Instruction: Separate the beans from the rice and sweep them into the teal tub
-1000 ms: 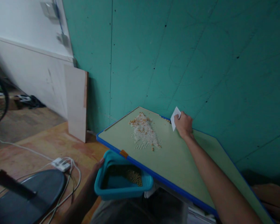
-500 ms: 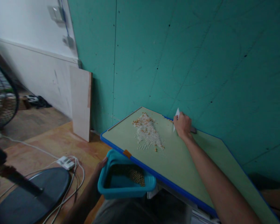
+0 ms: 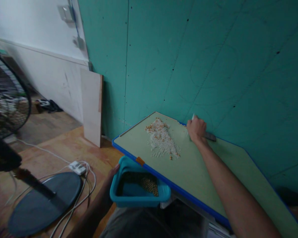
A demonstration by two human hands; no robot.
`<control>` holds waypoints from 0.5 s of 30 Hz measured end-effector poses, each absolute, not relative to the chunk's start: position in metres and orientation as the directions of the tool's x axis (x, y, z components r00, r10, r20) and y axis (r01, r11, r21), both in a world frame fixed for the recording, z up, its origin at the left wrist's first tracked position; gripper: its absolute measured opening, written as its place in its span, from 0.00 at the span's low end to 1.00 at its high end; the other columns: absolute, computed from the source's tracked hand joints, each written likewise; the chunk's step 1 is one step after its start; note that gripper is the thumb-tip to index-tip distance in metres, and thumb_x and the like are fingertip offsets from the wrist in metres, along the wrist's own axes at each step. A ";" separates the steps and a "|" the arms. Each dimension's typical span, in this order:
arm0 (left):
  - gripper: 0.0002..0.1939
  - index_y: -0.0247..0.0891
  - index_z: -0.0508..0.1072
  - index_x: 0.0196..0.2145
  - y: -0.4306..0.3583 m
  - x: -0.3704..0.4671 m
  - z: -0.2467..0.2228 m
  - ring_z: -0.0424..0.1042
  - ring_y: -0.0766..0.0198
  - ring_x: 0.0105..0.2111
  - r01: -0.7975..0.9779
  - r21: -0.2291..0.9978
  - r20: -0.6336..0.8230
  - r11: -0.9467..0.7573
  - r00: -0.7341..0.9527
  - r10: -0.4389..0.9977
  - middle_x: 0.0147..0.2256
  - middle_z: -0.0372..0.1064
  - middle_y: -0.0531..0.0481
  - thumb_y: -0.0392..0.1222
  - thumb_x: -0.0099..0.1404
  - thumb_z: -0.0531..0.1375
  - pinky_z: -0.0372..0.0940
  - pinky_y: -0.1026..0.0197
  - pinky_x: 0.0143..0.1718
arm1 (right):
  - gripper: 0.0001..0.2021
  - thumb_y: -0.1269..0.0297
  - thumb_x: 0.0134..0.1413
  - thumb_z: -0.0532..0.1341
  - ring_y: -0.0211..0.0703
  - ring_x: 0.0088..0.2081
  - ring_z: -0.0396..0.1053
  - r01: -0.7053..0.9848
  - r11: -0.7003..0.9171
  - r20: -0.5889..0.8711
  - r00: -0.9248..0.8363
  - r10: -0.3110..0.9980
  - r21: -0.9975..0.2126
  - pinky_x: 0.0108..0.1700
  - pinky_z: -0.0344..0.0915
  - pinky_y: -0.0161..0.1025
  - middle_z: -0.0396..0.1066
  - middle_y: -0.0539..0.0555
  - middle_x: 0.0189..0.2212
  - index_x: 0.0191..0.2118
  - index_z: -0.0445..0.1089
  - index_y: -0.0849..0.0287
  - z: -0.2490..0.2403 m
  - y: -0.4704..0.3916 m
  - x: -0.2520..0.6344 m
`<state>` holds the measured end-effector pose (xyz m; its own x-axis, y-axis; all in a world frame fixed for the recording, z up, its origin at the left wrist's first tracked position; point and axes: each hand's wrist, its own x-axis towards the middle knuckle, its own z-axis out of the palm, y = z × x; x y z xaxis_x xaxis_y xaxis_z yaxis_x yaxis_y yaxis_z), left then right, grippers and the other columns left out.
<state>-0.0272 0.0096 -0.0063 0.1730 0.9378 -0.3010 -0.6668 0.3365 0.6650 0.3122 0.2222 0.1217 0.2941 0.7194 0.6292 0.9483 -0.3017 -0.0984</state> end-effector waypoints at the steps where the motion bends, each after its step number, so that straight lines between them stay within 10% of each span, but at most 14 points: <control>1: 0.36 0.36 0.70 0.63 0.010 -0.028 -0.007 0.72 0.42 0.59 -0.662 0.671 -0.308 0.335 0.162 0.937 0.53 0.79 0.41 0.60 0.64 0.63 0.58 0.43 0.66 | 0.18 0.64 0.62 0.53 0.62 0.40 0.75 0.948 -0.299 0.639 0.300 0.709 -0.113 0.41 0.64 0.48 0.77 0.75 0.38 0.45 0.76 0.72 0.118 0.220 0.314; 15: 0.37 0.36 0.71 0.61 0.020 -0.026 -0.023 0.73 0.39 0.58 -0.664 0.650 -0.343 0.369 0.177 0.923 0.54 0.78 0.39 0.61 0.61 0.64 0.60 0.41 0.64 | 0.18 0.53 0.57 0.57 0.54 0.37 0.73 0.849 -0.112 0.610 0.457 0.648 -0.517 0.38 0.63 0.43 0.78 0.66 0.37 0.40 0.76 0.64 0.083 0.239 0.361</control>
<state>-0.0255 0.0202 -0.0230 0.1771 0.9225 -0.3429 -0.6642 0.3691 0.6500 0.3606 0.2389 0.0834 0.4566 0.6480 0.6096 0.8488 -0.1119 -0.5167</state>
